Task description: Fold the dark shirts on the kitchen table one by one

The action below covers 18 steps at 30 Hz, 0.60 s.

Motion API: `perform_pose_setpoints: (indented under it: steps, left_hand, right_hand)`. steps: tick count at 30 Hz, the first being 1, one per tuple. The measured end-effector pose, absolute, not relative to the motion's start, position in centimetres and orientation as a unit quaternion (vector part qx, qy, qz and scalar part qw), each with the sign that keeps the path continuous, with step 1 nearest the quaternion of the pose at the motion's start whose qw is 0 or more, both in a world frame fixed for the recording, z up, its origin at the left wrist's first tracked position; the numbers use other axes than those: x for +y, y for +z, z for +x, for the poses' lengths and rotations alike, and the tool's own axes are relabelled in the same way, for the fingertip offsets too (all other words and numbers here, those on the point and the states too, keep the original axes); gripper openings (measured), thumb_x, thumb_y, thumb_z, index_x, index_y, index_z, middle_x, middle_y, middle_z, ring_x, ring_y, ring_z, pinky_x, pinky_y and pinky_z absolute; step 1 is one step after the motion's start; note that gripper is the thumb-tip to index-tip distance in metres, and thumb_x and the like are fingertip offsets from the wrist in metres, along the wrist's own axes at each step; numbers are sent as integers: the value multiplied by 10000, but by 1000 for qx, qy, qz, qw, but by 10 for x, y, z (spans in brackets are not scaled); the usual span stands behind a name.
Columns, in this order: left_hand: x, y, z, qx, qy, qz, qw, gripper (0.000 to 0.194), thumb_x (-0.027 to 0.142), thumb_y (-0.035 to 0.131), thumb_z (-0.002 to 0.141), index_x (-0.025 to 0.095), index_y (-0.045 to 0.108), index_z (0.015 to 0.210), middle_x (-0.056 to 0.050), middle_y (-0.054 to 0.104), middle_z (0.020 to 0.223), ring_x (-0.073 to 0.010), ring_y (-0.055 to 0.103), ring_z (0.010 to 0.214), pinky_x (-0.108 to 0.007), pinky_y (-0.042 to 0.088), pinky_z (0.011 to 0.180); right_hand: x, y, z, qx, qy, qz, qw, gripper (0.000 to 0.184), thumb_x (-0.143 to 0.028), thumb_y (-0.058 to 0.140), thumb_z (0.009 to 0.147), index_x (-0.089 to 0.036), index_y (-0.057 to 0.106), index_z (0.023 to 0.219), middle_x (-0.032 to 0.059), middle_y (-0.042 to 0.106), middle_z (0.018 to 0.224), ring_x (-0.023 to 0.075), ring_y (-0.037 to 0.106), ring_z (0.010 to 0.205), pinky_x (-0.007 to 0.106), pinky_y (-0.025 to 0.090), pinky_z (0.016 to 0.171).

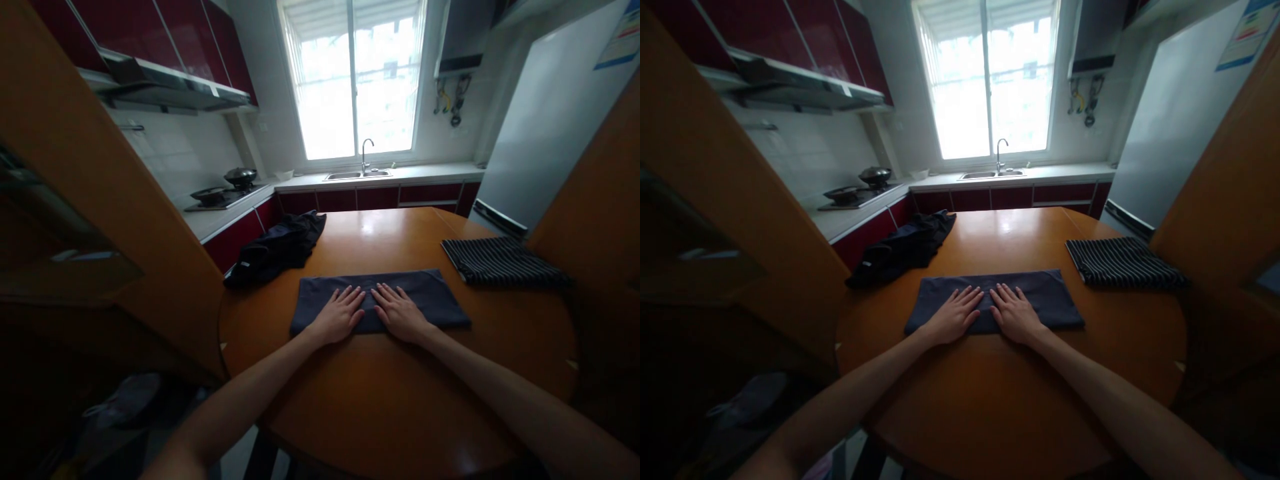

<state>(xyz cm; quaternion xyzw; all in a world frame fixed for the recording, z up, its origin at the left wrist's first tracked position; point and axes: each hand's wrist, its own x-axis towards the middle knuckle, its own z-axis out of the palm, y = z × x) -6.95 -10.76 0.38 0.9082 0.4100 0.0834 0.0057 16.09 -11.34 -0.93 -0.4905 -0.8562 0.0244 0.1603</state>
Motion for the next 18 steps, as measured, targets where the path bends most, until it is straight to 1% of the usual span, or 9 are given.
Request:
perform_pose_setpoints:
  steps: [5, 9, 12, 14, 18]
  left_hand:
    - [-117, 11, -63, 329, 94, 939, 14, 593, 473, 275, 1053, 216, 215, 1585, -88, 271, 1625, -218, 206, 1513, -437, 180, 1218]
    - [-119, 9, -61, 338, 91, 937, 23, 608, 495, 276, 1049, 217, 213, 1587, -92, 272, 1624, -227, 231, 1505, -424, 202, 1211]
    - [-118, 7, -61, 346, 92, 933, 30, 621, 521, 273, 1044, 231, 208, 1590, -80, 268, 1626, -232, 229, 1506, -427, 194, 1212]
    - [-114, 6, -64, 352, 85, 931, 46, 629, 542, 270, 1039, 240, 219, 1588, -75, 268, 1626, -228, 223, 1508, -430, 180, 1215]
    - [-88, 5, -86, 406, 59, 908, 85, 600, 546, 237, 1041, 265, 284, 1569, -77, 259, 1626, -240, 198, 1514, -475, 143, 1211]
  right_hand:
    - [-121, -3, 155, -870, 30, -454, 191, 585, -345, 361, 992, -146, 356, 1542, 121, 318, 1598, 236, 266, 1490, 468, 207, 1210]
    - [-122, -5, 152, -870, 50, -457, 176, 620, -373, 371, 986, -131, 323, 1554, 126, 336, 1588, 233, 292, 1481, 453, 219, 1208]
    - [-119, -9, 153, -864, 46, -473, 167, 625, -427, 344, 1002, -119, 340, 1545, 135, 331, 1589, 233, 282, 1485, 451, 198, 1212]
    - [-115, -10, 156, -855, 46, -491, 161, 624, -473, 290, 1019, -123, 375, 1529, 138, 325, 1591, 240, 268, 1490, 476, 175, 1213]
    - [-94, -12, 176, -810, 70, -567, 134, 622, -513, 229, 1026, -175, 399, 1520, 120, 279, 1613, 269, 203, 1509, 576, 137, 1194]
